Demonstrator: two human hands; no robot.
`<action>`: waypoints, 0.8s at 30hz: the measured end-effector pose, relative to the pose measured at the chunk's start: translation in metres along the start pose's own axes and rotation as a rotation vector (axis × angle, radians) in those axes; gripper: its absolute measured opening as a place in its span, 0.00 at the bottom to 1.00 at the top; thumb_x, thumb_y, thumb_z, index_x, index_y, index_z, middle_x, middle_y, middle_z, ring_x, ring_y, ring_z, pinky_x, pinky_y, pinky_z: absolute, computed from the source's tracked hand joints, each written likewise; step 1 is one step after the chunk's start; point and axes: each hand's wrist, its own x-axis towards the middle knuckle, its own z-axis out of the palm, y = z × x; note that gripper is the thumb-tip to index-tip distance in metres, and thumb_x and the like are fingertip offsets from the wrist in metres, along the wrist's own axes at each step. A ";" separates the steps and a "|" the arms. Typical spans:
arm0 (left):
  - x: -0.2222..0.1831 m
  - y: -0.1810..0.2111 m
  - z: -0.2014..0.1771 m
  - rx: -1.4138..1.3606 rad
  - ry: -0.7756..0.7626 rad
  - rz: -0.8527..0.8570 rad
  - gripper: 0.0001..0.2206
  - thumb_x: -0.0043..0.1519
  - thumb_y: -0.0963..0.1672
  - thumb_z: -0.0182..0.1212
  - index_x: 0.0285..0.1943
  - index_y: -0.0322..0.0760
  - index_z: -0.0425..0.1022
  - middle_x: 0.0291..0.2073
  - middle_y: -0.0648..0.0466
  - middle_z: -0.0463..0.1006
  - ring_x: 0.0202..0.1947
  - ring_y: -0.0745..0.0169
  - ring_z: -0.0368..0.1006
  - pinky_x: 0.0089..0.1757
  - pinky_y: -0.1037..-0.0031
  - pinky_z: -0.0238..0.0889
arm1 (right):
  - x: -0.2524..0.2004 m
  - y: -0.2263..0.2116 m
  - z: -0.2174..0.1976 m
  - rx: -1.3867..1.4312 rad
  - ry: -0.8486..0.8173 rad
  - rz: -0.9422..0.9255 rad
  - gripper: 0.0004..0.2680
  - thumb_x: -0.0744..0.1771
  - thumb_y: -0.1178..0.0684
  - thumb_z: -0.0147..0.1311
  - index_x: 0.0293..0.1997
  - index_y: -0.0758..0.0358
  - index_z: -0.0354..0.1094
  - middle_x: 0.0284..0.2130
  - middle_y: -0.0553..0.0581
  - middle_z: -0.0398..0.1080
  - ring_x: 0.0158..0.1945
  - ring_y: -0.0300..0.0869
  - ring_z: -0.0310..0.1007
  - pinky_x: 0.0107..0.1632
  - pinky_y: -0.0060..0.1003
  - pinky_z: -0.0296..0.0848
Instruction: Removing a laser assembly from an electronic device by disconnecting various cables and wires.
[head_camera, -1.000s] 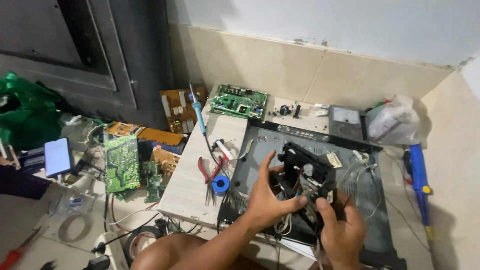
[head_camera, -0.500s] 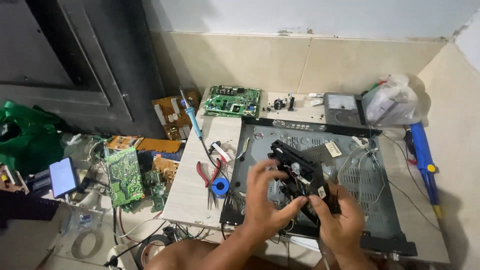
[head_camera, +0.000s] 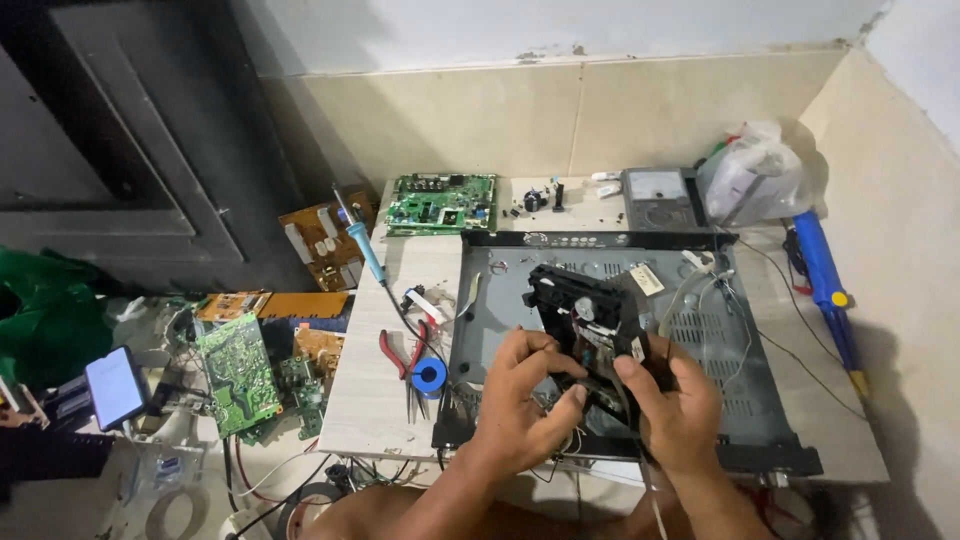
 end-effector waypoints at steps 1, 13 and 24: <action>-0.001 -0.004 0.002 -0.002 -0.005 -0.001 0.08 0.54 0.43 0.62 0.39 0.34 0.78 0.43 0.49 0.69 0.45 0.52 0.65 0.47 0.66 0.61 | 0.001 0.001 -0.001 -0.001 0.005 0.003 0.11 0.65 0.59 0.59 0.51 0.72 0.72 0.34 0.55 0.76 0.33 0.36 0.69 0.39 0.27 0.68; -0.005 -0.016 0.013 0.000 0.017 -0.093 0.10 0.53 0.46 0.71 0.34 0.38 0.76 0.37 0.54 0.67 0.42 0.59 0.66 0.42 0.71 0.62 | 0.011 0.000 -0.008 -0.154 -0.095 -0.184 0.12 0.64 0.55 0.60 0.51 0.66 0.73 0.28 0.49 0.75 0.24 0.32 0.67 0.29 0.24 0.64; -0.003 -0.020 0.019 -0.091 0.162 -0.050 0.11 0.47 0.41 0.59 0.38 0.35 0.70 0.40 0.49 0.69 0.44 0.55 0.66 0.47 0.68 0.62 | 0.013 0.002 -0.003 -0.053 -0.219 -0.005 0.12 0.66 0.54 0.57 0.53 0.68 0.71 0.26 0.52 0.74 0.23 0.33 0.65 0.27 0.26 0.62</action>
